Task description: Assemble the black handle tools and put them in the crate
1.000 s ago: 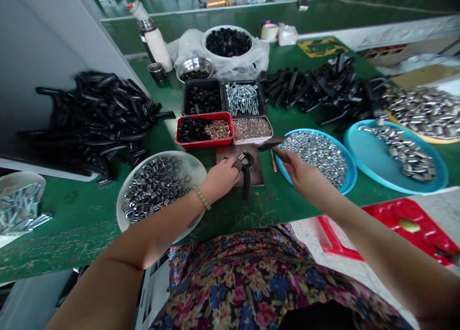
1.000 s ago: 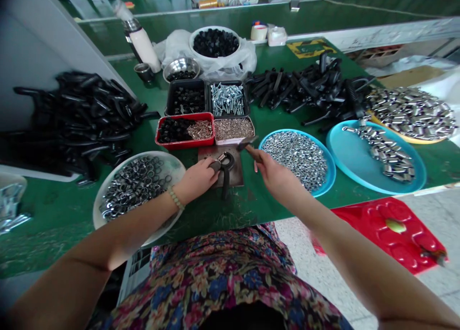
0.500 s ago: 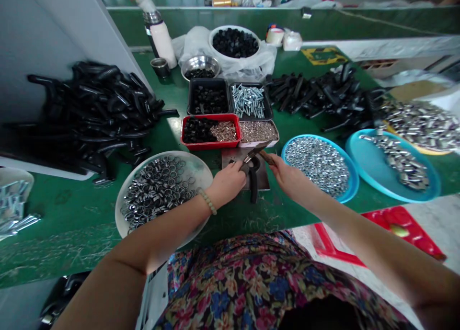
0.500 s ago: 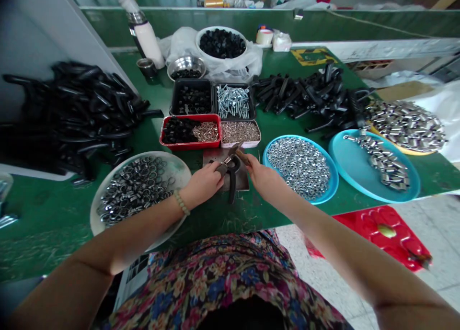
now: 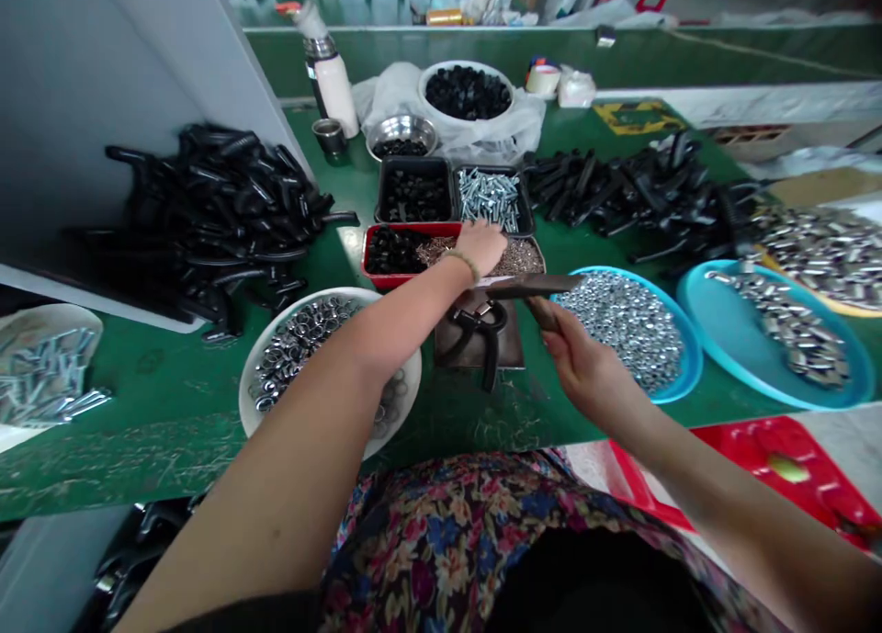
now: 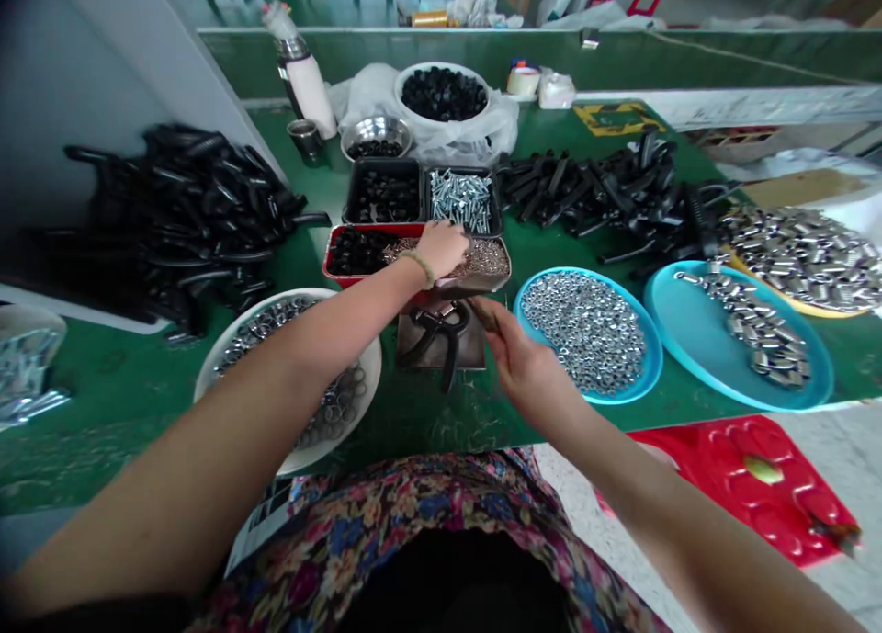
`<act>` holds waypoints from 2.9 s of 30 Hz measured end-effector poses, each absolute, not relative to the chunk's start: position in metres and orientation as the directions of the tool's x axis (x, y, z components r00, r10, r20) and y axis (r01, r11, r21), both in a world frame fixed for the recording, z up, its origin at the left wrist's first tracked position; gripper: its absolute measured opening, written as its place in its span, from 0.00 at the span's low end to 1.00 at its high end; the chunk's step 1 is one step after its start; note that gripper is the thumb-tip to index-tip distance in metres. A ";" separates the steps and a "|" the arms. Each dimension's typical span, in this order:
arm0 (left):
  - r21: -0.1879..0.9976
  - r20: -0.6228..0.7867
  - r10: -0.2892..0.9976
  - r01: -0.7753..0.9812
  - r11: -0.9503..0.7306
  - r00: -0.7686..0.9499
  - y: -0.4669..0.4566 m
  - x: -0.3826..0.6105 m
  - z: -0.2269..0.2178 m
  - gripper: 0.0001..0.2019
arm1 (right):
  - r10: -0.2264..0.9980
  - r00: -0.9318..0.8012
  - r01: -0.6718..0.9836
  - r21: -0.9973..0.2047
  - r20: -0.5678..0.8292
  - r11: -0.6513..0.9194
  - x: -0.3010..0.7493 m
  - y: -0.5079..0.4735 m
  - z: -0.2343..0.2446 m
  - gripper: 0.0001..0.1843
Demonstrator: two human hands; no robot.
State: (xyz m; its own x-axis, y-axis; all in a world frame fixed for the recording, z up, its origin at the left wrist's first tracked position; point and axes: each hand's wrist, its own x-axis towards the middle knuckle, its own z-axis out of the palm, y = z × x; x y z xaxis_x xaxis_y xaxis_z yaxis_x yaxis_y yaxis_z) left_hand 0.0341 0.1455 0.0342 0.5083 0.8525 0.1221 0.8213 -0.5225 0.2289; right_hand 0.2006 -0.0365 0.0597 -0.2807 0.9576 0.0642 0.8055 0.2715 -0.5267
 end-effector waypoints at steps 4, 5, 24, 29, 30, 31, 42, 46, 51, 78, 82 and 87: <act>0.142 0.093 0.842 0.830 -0.540 0.532 0.158 0.051 0.020 0.09 | 0.974 -0.206 0.822 -0.522 0.099 0.227 0.216 -0.039 0.063 0.25; 0.149 0.110 0.845 0.832 -0.535 0.523 0.158 0.050 0.018 0.09 | 0.976 -0.204 0.828 -0.518 0.080 0.215 0.219 -0.037 0.061 0.24; 0.887 0.113 0.924 0.381 -0.260 0.366 0.069 -0.009 0.028 0.05 | 0.987 -0.092 0.832 -0.535 0.132 0.149 0.228 -0.017 0.047 0.25; 0.652 0.206 0.882 0.613 -0.446 0.423 0.025 -0.004 -0.003 0.09 | 0.991 -0.088 0.808 -0.575 0.101 0.130 0.232 -0.027 0.040 0.24; 0.592 0.210 0.873 0.653 -0.472 0.441 0.023 -0.002 -0.006 0.10 | 0.991 -0.094 0.802 -0.583 0.094 0.132 0.232 -0.029 0.039 0.24; 0.527 0.206 0.863 0.691 -0.495 0.461 0.022 0.000 -0.009 0.11 | 0.991 -0.097 0.797 -0.589 0.089 0.131 0.231 -0.030 0.038 0.24; 0.138 0.071 0.760 0.748 -0.649 0.646 0.010 0.003 -0.005 0.13 | 0.986 -0.112 0.763 -0.625 0.125 0.166 0.232 -0.040 0.030 0.24; 0.374 0.105 0.852 0.773 -0.512 0.513 -0.002 -0.006 -0.001 0.13 | 0.975 -0.203 0.780 -0.587 0.092 0.218 0.224 -0.043 0.033 0.24; 0.370 0.129 0.902 0.824 -0.429 0.412 -0.032 -0.027 0.001 0.22 | 0.964 -0.251 0.811 -0.527 0.082 0.256 0.207 -0.047 0.049 0.27; 0.027 -0.104 0.837 0.843 -0.538 0.537 0.120 -0.078 0.049 0.08 | 0.968 -0.069 0.996 0.077 0.239 0.052 0.268 -0.020 0.010 0.21; 0.456 0.092 0.907 0.792 -0.406 0.412 0.095 -0.068 0.053 0.10 | 0.980 -0.190 0.968 -0.178 -0.056 0.177 0.178 -0.020 0.011 0.21; 0.994 -0.101 0.979 0.058 0.092 0.176 0.028 -0.054 0.039 0.10 | 0.980 -0.064 0.663 -0.742 -0.186 -0.098 0.171 -0.011 0.005 0.14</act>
State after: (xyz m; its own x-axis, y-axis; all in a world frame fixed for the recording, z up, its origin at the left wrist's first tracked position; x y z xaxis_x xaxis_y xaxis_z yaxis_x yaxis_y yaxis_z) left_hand -0.0535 0.0278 0.0390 0.1756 0.9793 -0.1006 0.0580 0.0917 0.9941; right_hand 0.1705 -0.0112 0.0052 -0.0640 0.9804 -0.1862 0.6633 -0.0976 -0.7420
